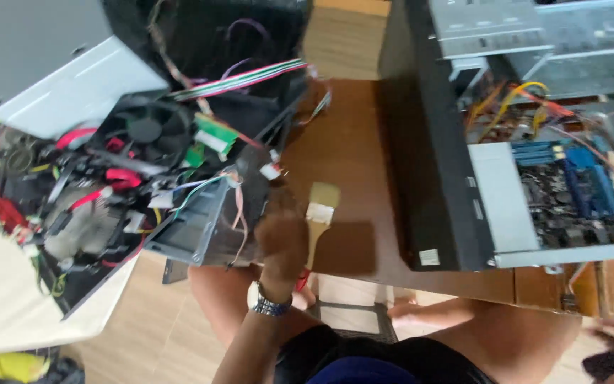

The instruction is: The person cleans a computer power supply unit with a brush, then places it into a computer case. They use a screwdriver to secure the power supply unit inside the case.

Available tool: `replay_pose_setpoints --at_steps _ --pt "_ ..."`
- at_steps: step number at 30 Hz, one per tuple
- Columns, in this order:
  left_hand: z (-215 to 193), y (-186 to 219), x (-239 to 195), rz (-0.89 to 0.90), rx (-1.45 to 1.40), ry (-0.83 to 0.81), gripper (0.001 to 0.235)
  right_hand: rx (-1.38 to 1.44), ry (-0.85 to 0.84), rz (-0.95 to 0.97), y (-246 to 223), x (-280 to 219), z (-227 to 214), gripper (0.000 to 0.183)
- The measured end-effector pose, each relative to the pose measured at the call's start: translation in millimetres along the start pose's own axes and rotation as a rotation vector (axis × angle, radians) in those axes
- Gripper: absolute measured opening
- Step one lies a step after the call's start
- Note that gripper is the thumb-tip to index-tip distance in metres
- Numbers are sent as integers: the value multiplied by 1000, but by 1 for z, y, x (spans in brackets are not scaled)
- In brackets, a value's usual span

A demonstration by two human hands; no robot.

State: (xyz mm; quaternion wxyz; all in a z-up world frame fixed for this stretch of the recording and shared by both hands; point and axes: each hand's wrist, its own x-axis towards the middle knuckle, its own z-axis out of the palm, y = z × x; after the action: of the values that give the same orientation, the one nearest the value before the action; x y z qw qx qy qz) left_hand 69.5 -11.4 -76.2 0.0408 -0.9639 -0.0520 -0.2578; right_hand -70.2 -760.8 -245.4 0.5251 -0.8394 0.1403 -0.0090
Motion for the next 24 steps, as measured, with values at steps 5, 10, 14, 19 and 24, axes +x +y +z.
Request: replay_pose_setpoints --at_steps 5,10,14,19,24 --pt "35 -18 -10 45 -14 -87 42 48 330 -498 -118 -5 94 51" --pt "-4 -6 0 -67 -414 72 17 442 521 -201 -303 -5 136 55" --pt "-79 31 5 71 -684 77 26 436 518 -438 -291 15 138 41" --pt "-97 83 5 532 -1287 253 11 194 506 -522 -301 23 143 26" --pt "-121 115 65 679 -1380 80 18 183 542 -449 -305 19 143 26"
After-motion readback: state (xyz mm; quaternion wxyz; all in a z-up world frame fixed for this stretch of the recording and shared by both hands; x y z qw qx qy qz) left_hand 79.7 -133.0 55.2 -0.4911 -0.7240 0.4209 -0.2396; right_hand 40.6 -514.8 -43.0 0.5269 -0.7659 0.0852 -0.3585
